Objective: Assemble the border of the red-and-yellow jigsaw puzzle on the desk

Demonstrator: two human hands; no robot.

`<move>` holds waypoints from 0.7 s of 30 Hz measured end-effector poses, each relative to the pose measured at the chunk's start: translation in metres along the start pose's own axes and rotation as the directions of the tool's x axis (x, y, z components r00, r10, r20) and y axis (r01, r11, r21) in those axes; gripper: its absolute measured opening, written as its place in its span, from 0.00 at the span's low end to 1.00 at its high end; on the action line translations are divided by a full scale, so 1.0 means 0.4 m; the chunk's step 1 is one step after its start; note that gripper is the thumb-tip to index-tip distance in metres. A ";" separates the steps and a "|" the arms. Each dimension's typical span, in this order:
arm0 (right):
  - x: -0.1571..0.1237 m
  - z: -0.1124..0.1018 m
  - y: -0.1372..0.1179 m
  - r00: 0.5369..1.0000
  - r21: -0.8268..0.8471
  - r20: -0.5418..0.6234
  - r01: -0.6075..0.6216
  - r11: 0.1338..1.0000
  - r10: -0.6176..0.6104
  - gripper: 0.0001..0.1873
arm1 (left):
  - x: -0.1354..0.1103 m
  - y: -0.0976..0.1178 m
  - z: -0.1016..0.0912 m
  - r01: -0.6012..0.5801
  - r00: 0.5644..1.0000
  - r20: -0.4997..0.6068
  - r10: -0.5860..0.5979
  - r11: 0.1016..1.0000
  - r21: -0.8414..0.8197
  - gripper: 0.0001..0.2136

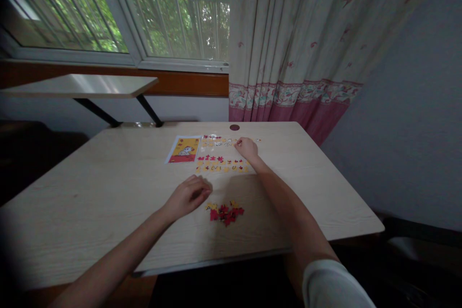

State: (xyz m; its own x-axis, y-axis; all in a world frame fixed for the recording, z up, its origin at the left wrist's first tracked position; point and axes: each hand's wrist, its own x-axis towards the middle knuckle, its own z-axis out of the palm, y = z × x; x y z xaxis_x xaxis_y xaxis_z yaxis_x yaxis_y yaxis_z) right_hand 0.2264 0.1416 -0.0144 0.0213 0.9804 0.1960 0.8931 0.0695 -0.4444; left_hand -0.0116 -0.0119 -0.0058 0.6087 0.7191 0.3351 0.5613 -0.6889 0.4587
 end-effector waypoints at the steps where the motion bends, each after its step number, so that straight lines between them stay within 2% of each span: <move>1: 0.001 0.002 -0.001 1.000 -0.002 -0.004 -0.005 1.000 0.005 0.10 | 0.000 0.000 0.000 0.000 1.000 0.001 0.000 1.000 -0.003 0.08; 8: 0.005 0.008 -0.002 1.000 -0.016 -0.008 -0.021 1.000 0.020 0.10 | 0.001 0.000 0.002 0.000 1.000 0.005 0.000 1.000 -0.011 0.08; 13: -0.017 -0.019 -0.005 1.000 -0.003 -0.021 0.021 1.000 -0.021 0.11 | 0.001 0.006 -0.003 -0.006 1.000 0.019 0.006 1.000 -0.020 0.08; 16: -0.070 -0.047 0.000 0.977 0.045 -0.047 0.210 0.977 -0.208 0.09 | 0.002 0.017 -0.010 -0.043 0.997 0.062 0.047 0.997 -0.067 0.07; 18: -0.125 -0.064 0.007 0.924 0.095 -0.026 0.381 0.920 -0.381 0.08 | 0.002 0.026 -0.016 -0.081 0.991 0.102 0.091 0.992 -0.100 0.07; 21: -0.218 -0.083 0.017 0.821 0.165 0.054 0.554 0.816 -0.568 0.07 | 0.000 0.034 -0.027 -0.120 0.979 0.150 0.137 0.986 -0.115 0.09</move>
State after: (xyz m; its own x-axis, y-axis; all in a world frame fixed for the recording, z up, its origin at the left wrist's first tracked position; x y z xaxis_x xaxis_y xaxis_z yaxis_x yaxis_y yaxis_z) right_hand 0.2457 0.0504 -0.0055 -0.5146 0.7754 0.3660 0.6665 0.6302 -0.3982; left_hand -0.0098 -0.0203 0.0092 0.7572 0.5960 0.2672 0.4155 -0.7552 0.5070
